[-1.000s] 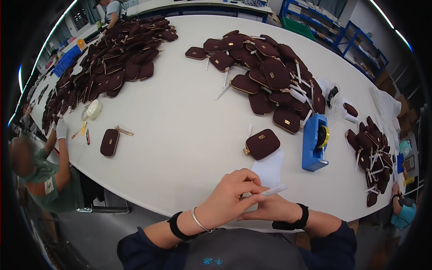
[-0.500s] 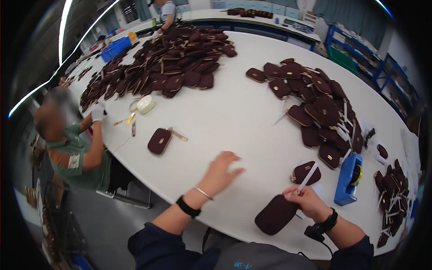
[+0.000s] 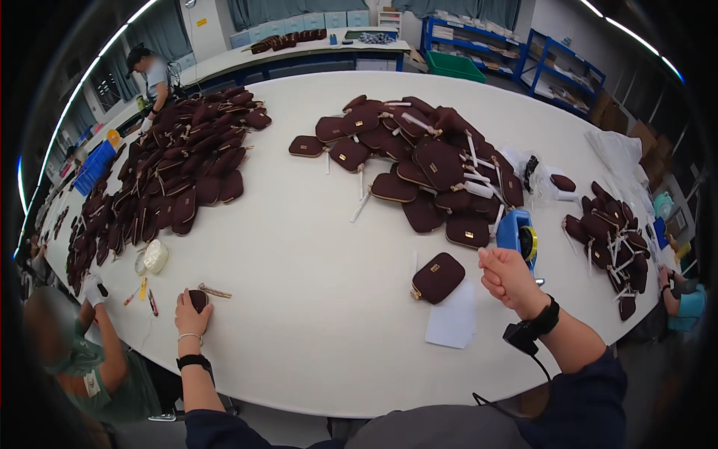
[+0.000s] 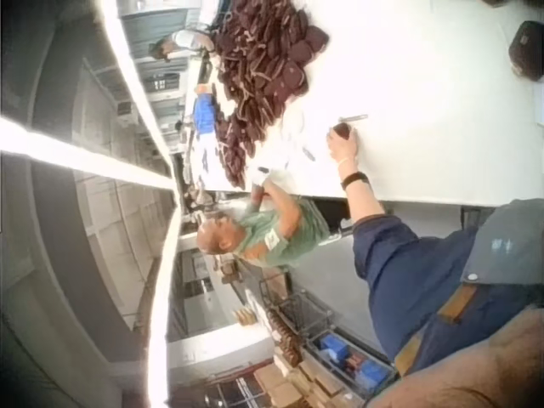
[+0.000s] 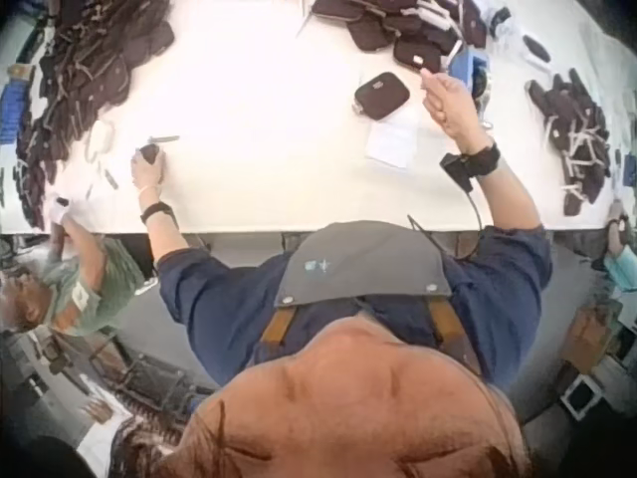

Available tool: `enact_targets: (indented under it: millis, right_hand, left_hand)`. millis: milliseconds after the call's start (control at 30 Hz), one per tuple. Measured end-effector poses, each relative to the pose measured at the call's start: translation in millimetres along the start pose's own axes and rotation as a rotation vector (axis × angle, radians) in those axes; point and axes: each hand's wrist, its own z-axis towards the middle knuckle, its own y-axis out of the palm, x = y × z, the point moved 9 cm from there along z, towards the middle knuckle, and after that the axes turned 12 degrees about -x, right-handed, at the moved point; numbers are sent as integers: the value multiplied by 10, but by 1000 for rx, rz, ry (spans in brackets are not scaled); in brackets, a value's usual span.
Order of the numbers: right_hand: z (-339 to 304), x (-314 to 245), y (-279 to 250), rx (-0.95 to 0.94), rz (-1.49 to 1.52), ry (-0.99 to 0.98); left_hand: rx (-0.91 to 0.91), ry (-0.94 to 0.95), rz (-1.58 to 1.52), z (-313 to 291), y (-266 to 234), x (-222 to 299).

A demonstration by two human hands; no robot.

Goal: The person wraps a white paper sleeve around the drawstring of a maroon pouch, folds the paper, and secures it with tape. They repeat this process for multiple pouches, placing each finished item on the table.

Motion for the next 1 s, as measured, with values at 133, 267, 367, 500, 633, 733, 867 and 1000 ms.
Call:
enact_targets:
  millis: [133, 267, 367, 500, 633, 733, 867, 1000]
  right_hand:
    - [-195, 178, -219, 69, -36, -76]
    - [-271, 366, -252, 119, -650, -124]
    - [-337, 434, -47, 16, -1148, -134]
    - [-412, 685, 237, -150, -1461, -385]
    - [-365, 1019, 421, -249, -1662, -383]
    - [-407, 1088, 427, -211, -1747, -405]
    - [-484, 998, 431, -180, -1643, -521]
    - [-351, 812, 241, -90, -1225, -418]
  left_hand:
    - [-103, 25, 69, -286, 119, 373]
    - [-243, 236, 49, -1117, 119, 1196]
    - [-343, 292, 115, -1718, 113, 1631]
    - [-252, 471, 91, -2019, 180, 1896]
    - [-129, 505, 10, -1904, 277, 1837]
    - [-158, 497, -135, -1923, 296, 1878]
    - [-274, 500, -318, -1954, 421, 1948]
    - [-276, 479, -420, -1980, 475, 1984]
